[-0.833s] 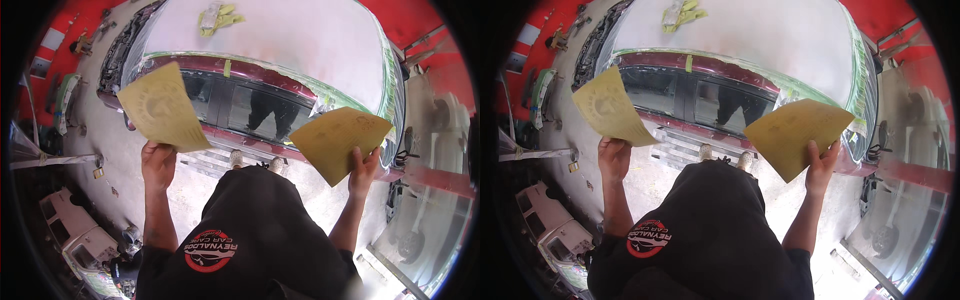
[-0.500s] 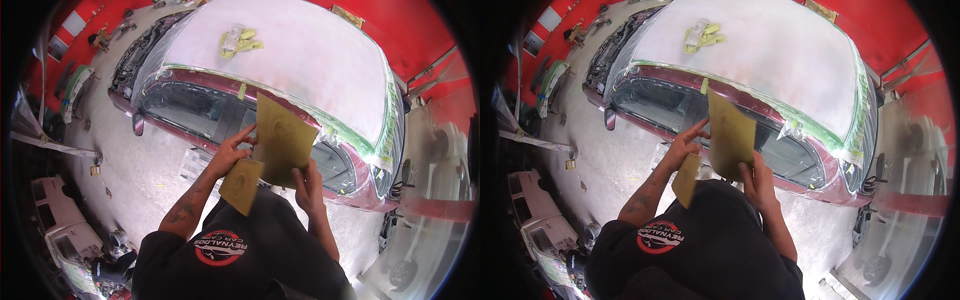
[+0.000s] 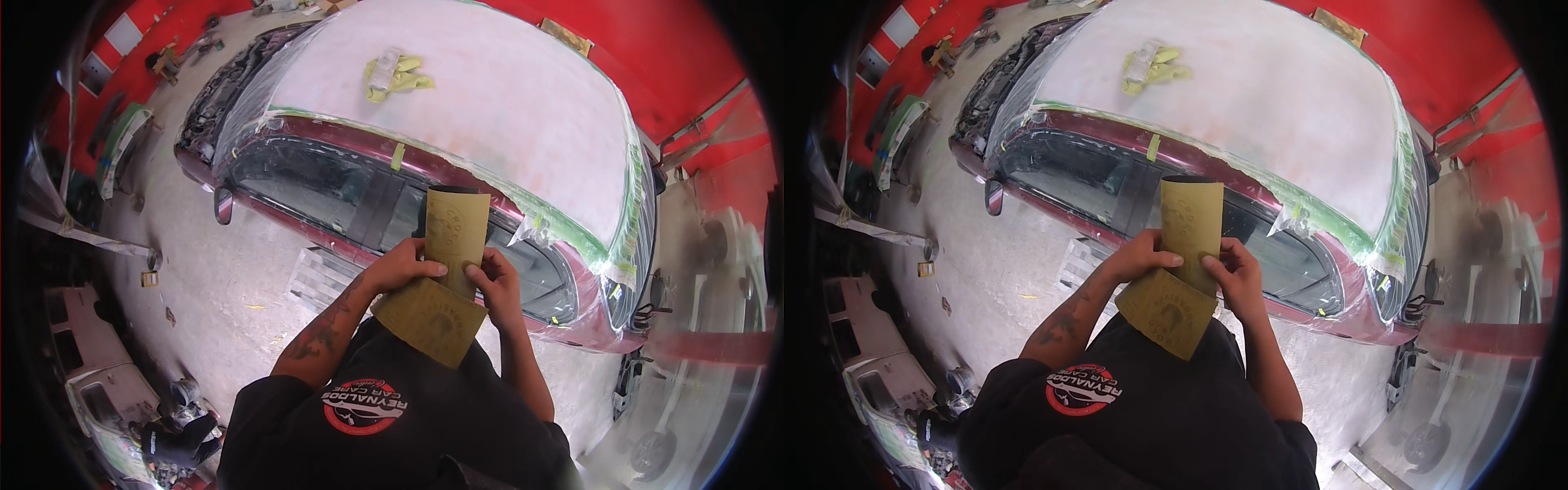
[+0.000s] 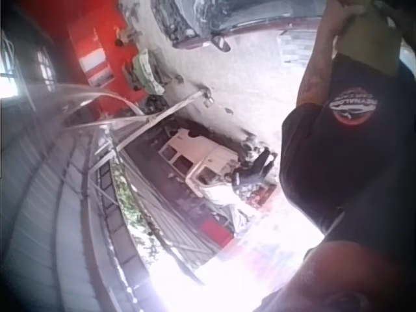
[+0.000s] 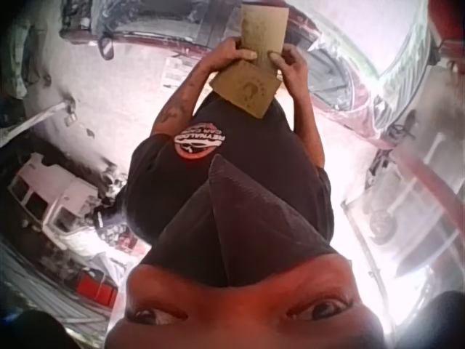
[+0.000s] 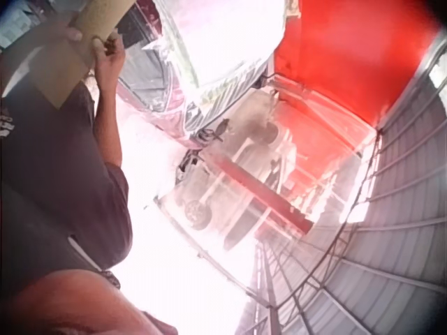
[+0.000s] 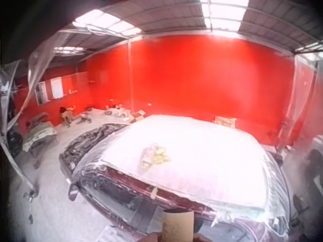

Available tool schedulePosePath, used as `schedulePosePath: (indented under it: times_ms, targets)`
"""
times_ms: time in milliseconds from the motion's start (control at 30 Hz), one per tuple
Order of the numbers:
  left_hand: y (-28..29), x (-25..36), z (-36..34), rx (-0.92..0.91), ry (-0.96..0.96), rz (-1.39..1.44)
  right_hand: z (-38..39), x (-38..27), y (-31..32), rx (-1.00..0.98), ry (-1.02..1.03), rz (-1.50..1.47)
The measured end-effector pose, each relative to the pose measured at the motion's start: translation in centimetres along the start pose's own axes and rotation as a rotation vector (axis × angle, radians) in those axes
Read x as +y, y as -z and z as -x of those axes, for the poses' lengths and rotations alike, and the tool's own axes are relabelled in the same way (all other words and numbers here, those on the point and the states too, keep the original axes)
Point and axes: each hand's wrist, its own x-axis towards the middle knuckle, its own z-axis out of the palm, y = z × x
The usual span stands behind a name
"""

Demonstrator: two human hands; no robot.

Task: The person removes tape from a car, tears a sheet of sandpaper into pieces by hand, mounts a piece onto a sanding block, feels the roof, and sands the car roof using the sanding block.

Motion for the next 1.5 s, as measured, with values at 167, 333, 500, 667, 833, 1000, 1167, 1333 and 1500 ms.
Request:
schedulePosePath:
  times_ms: [167,333,500,667,833,1000,1167,1333,1500]
  targets:
    - [-0.5,-1.1,-0.8,0.04,-0.034,0.119,0.1,0.9,0.1,0.016,-0.118,-0.147]
    - [0.3,-1.7,-1.1,0.054,0.049,0.206,0.4,1.5,-0.5,0.228,-0.027,-0.114]
    - [0.3,-1.8,-1.0,0.085,0.087,0.215,0.1,1.2,0.2,0.181,-0.052,-0.049]
    - [0.0,-1.4,-0.8,0.063,0.08,0.228,0.4,0.7,0.6,0.112,-0.16,0.019]
    - [0.1,-1.3,-0.6,0.034,0.061,0.246,0.5,0.3,0.4,0.137,-0.114,0.051]
    - [0.1,-1.5,-0.4,0.066,0.058,0.226,0.6,0.1,0.3,0.108,-0.073,0.046]
    - [0.1,-1.4,-0.3,0.071,0.046,0.217,0.6,-0.1,0.4,0.086,-0.092,0.071]
    - [0.0,-1.1,-0.1,0.061,0.038,0.22,0.7,-0.5,0.4,0.103,-0.091,0.125]
    - [-0.2,-0.9,-0.1,0.084,0.051,0.197,0.9,-1.0,0.5,0.09,-0.082,0.129]
